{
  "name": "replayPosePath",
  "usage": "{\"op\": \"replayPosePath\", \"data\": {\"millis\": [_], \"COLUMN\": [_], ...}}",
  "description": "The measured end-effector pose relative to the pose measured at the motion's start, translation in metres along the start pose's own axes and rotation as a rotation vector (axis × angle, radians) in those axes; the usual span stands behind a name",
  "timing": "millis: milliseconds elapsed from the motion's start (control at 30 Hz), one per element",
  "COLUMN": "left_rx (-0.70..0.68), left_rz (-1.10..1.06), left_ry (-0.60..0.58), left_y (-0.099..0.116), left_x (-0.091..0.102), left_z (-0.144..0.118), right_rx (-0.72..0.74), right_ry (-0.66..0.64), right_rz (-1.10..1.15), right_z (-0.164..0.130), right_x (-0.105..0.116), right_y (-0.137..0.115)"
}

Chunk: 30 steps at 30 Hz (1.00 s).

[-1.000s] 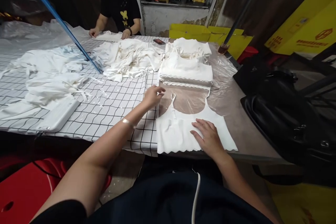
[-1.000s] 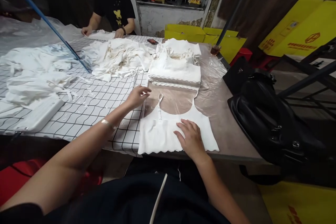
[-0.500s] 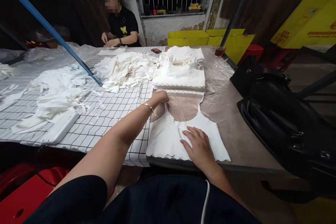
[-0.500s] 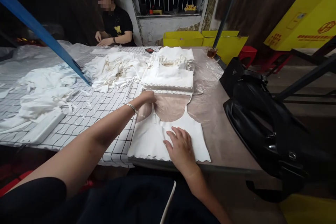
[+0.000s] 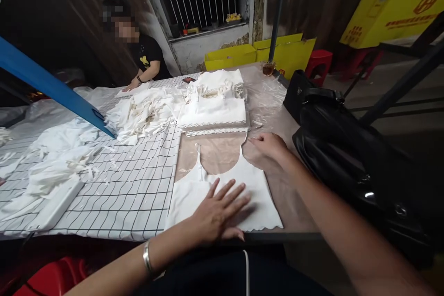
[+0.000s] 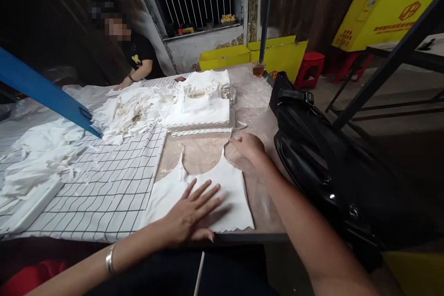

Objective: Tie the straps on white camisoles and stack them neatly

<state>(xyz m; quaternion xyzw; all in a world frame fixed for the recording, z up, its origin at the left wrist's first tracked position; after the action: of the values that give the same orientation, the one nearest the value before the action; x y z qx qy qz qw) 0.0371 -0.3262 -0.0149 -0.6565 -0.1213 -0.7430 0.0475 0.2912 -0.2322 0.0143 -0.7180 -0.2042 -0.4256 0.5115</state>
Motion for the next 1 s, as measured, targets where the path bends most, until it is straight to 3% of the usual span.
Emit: {"op": "replayPosePath", "data": {"millis": [100,233,333,500,667,767,833,933,1000], "left_rx": [-0.085,-0.131,-0.128,-0.154,-0.131,-0.093,-0.002,0.320,0.511], "left_rz": [0.046,0.119,0.150,-0.020,-0.274,-0.469,-0.688,-1.313,-1.845], "left_ry": [-0.018,-0.007,0.018,-0.044,-0.061,-0.024,0.070,0.298,0.368], "left_y": [0.019,0.015,0.015,0.019,0.020,0.022,0.024,0.024,0.024], "left_x": [-0.023,-0.042,-0.050,-0.039,-0.017,-0.011,-0.007,0.002,0.008], "left_z": [0.018,0.030,0.028,0.030,0.032,0.034,0.037,0.045,0.049], "right_rx": [-0.094,-0.189,-0.226,-0.301,-0.376,-0.372,-0.297,0.059,0.355], "right_ry": [-0.063,-0.147,-0.237,-0.340,-0.250,-0.151,-0.082,-0.014,-0.029], "right_rz": [-0.056,0.274,0.433,0.673,0.761,0.788,0.834,0.897,0.796], "right_z": [0.040,0.064,0.073,0.084,0.084,0.068,0.043,-0.020,-0.077], "right_x": [-0.011,-0.034,-0.037,-0.015,0.021,0.040,0.049,0.056,0.053], "right_y": [-0.019,-0.029,-0.026,-0.028,-0.046,-0.059,-0.064,-0.061,-0.050]}}
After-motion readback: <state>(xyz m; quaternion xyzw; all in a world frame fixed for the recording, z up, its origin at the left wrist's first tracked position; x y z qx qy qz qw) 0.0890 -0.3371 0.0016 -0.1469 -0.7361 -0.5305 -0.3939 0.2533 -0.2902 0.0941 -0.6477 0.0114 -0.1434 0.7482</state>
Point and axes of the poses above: each hand's wrist, its own z-axis towards the middle knuckle, its own x-axis out of the back of the hand, y = z × x, the point moved 2 cm from there along z, towards the middle knuckle, and after that the axes turned 7 degrees about -x, right-handed, at the moved point
